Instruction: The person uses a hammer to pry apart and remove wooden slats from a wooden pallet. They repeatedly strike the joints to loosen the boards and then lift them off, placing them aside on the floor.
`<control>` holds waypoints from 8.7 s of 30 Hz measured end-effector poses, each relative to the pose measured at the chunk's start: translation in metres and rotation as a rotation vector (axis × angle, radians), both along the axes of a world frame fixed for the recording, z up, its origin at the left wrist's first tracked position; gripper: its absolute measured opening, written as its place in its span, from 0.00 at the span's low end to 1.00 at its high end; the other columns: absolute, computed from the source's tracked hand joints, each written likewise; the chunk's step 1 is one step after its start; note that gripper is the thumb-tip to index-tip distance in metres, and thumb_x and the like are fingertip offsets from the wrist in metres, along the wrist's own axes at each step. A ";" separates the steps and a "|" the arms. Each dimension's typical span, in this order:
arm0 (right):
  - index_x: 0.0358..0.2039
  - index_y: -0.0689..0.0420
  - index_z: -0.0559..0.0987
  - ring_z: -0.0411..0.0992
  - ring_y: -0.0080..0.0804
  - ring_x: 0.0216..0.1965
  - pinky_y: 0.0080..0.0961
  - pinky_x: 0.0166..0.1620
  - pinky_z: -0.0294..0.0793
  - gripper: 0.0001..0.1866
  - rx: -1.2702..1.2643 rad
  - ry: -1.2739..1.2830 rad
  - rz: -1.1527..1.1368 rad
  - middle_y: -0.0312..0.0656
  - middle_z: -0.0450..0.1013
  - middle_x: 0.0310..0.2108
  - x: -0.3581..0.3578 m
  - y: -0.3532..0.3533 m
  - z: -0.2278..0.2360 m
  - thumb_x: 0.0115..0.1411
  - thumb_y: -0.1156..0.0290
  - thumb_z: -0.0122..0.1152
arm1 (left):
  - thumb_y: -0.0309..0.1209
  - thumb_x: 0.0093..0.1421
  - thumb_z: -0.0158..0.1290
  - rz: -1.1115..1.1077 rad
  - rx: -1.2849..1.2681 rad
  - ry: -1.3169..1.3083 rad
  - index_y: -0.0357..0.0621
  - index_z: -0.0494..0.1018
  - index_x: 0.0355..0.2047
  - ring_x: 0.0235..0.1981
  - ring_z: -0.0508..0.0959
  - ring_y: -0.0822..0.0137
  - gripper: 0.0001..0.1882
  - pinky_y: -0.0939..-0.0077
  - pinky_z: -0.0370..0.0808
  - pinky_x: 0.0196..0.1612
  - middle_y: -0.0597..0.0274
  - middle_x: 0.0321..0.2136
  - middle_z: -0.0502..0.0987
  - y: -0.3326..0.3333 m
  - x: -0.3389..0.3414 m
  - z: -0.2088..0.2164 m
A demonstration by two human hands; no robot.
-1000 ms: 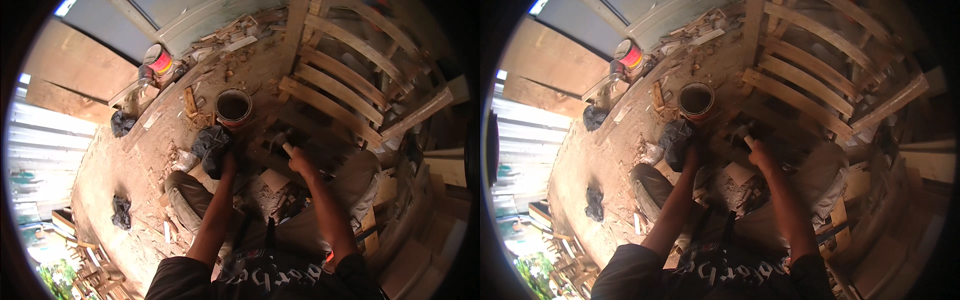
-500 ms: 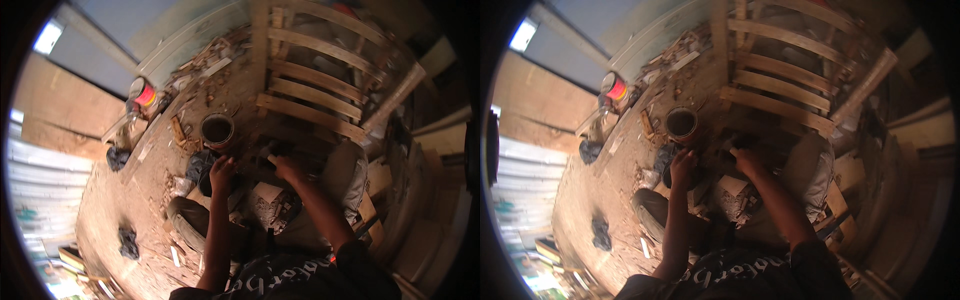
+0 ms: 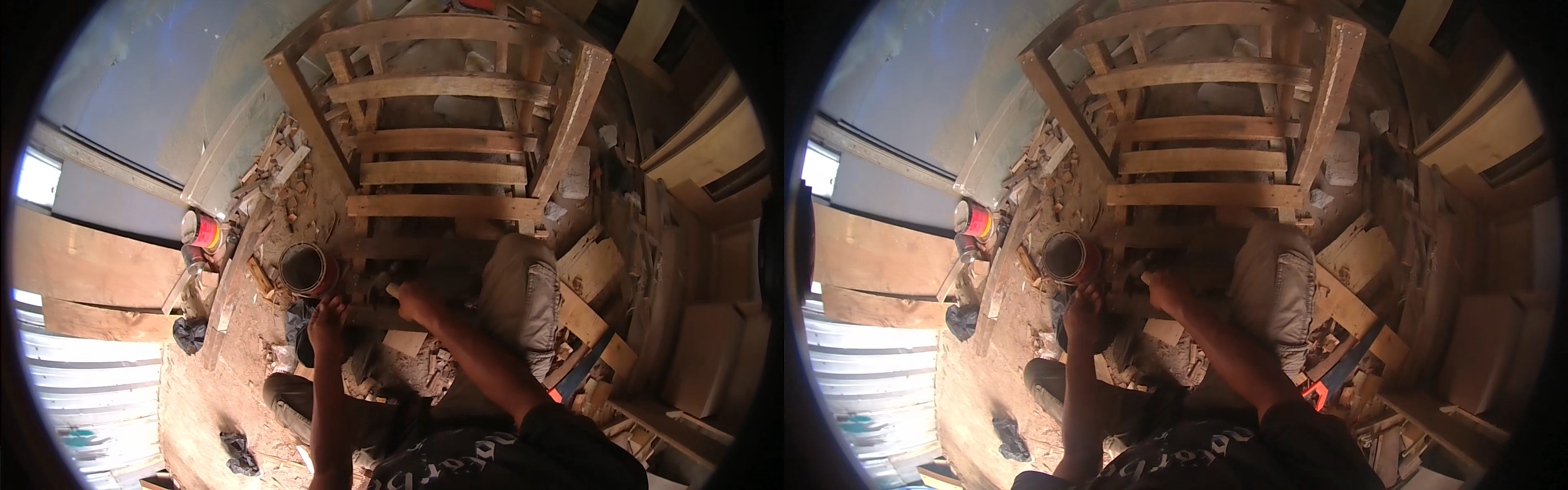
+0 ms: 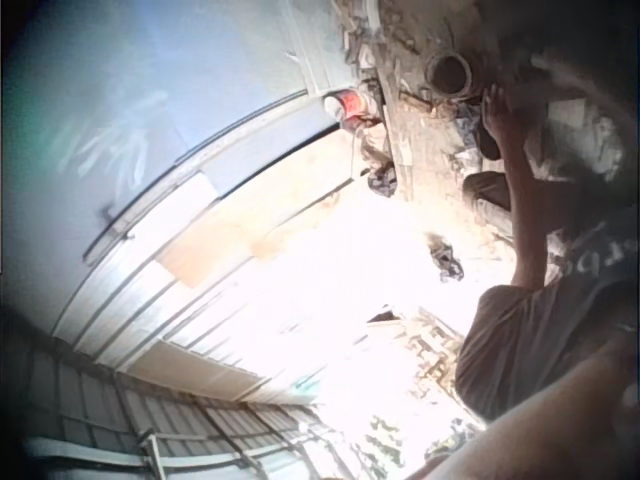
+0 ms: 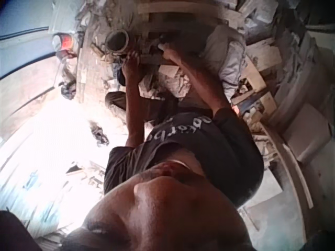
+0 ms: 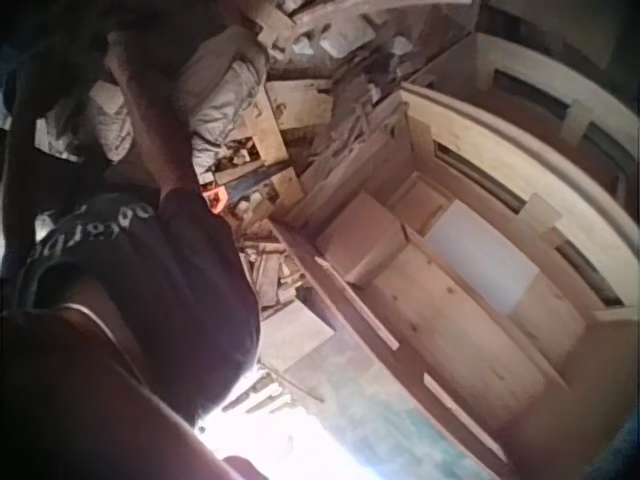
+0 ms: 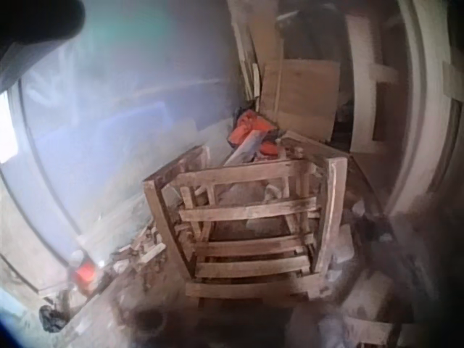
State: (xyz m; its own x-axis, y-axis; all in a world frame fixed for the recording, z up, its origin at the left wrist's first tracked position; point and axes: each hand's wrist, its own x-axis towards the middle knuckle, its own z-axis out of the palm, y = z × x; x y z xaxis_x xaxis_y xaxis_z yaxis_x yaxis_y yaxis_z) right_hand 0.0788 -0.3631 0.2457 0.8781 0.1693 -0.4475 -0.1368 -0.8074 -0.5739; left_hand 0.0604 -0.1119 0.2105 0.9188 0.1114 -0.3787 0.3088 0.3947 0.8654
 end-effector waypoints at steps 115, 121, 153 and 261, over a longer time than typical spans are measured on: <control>0.44 0.64 0.69 0.72 0.74 0.33 0.58 0.32 0.69 0.16 -0.081 -0.593 -1.017 0.68 0.73 0.25 0.123 -0.240 0.018 0.68 0.62 0.52 | 0.31 0.49 0.65 -0.733 0.674 -1.151 0.52 0.83 0.31 0.42 0.77 0.63 0.07 0.63 0.68 0.51 0.70 0.33 0.83 -0.481 0.340 -0.043; 0.43 0.64 0.67 0.71 0.74 0.30 0.59 0.28 0.68 0.15 -0.119 -0.649 -0.949 0.68 0.72 0.23 0.121 -0.246 0.016 0.68 0.63 0.52 | 0.30 0.50 0.65 -0.695 0.743 -1.196 0.52 0.83 0.31 0.43 0.78 0.63 0.07 0.63 0.69 0.51 0.69 0.35 0.83 -0.478 0.335 -0.042; 0.35 0.67 0.70 0.74 0.45 0.16 0.39 0.21 0.68 0.16 -0.123 -0.818 -1.014 0.54 0.69 0.14 0.123 -0.230 0.044 0.70 0.64 0.51 | 0.54 0.70 0.34 -0.737 1.496 -0.602 0.39 0.82 0.29 0.37 0.82 0.45 0.35 0.55 0.77 0.47 0.42 0.29 0.81 -0.432 0.376 -0.011; 0.38 0.68 0.67 0.74 0.34 0.18 0.29 0.20 0.67 0.16 -0.044 -0.782 -1.006 0.44 0.69 0.14 0.137 -0.217 0.023 0.69 0.64 0.52 | 0.34 0.65 0.45 -0.420 1.252 -0.935 0.40 0.73 0.36 0.43 0.75 0.52 0.11 0.56 0.72 0.47 0.52 0.37 0.78 -0.422 0.379 -0.029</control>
State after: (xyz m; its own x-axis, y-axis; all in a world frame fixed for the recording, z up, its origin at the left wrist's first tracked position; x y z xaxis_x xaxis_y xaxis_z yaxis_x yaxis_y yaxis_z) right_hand 0.2154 -0.5803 0.2686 0.6406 -0.7236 0.2569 -0.3359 -0.5650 -0.7536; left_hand 0.4395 -0.5337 0.1815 0.8076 -0.4014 0.4321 -0.5850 -0.6380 0.5007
